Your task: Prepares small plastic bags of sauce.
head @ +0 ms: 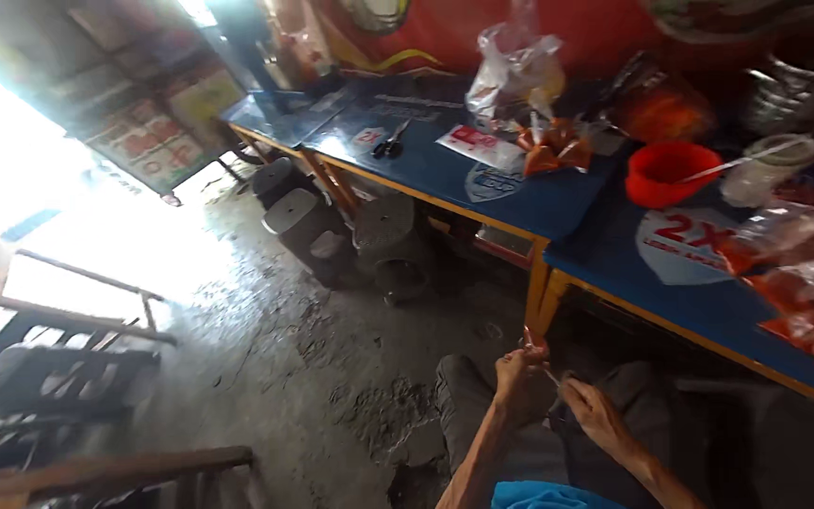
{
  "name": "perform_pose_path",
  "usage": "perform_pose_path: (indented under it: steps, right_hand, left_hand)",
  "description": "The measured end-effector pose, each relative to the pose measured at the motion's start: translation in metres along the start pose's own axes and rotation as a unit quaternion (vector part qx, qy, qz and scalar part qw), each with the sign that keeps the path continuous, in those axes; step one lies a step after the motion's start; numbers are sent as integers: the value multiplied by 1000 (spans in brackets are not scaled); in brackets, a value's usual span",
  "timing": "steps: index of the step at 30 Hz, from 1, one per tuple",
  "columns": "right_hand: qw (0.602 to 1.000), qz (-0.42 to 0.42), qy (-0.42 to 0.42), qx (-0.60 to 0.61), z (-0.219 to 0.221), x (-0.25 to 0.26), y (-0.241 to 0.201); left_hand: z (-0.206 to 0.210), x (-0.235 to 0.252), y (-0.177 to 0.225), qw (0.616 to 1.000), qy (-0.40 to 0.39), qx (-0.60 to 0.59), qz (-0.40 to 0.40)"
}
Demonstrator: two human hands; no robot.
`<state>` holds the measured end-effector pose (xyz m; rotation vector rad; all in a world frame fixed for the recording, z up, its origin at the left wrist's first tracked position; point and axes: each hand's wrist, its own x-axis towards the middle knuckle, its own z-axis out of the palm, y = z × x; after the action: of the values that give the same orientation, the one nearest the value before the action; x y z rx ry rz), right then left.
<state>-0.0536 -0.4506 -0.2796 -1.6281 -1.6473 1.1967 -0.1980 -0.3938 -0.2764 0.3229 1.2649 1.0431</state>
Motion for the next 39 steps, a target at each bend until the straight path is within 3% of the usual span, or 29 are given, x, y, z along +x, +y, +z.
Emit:
perform_pose_path:
  steps: [3, 6, 10, 13, 17, 21, 23, 26, 29, 32, 39]
  right_hand:
    - [980, 86, 7, 182, -11, 12, 2]
    - [976, 88, 65, 189, -18, 24, 2]
    - [983, -63, 162, -54, -22, 25, -20]
    - [921, -250, 234, -184, -23, 33, -20]
    - [895, -343, 217, -187, -36, 48, -16]
    - [903, -342, 211, -153, -42, 53, -17]
    - [928, -296, 196, -112, -45, 51, -21]
    - [977, -151, 152, 8, -49, 50, -26]
    - [986, -29, 119, 112, -53, 52, -28]
    - [984, -8, 138, 114, -53, 50, -20]
    - [984, -80, 159, 8, -39, 37, -30]
  left_hand:
    - [2, -5, 4, 997, 15, 30, 72]
    - [4, -9, -1, 975, -3, 122, 185]
    - [12, -17, 5, 886, -25, 325, 328]
    - [29, -36, 24, 779, -7, 499, 379]
    - [37, -46, 34, 680, -16, 589, 437]
    - [37, -45, 35, 631, -49, 607, 480]
    - [36, -43, 38, 619, -70, 608, 492]
    - [33, -35, 41, 615, -96, 587, 518]
    - [31, -31, 40, 627, -119, 584, 502]
    - [37, -37, 35, 669, -134, 595, 426]
    - [31, -32, 21, 697, -110, 577, 411]
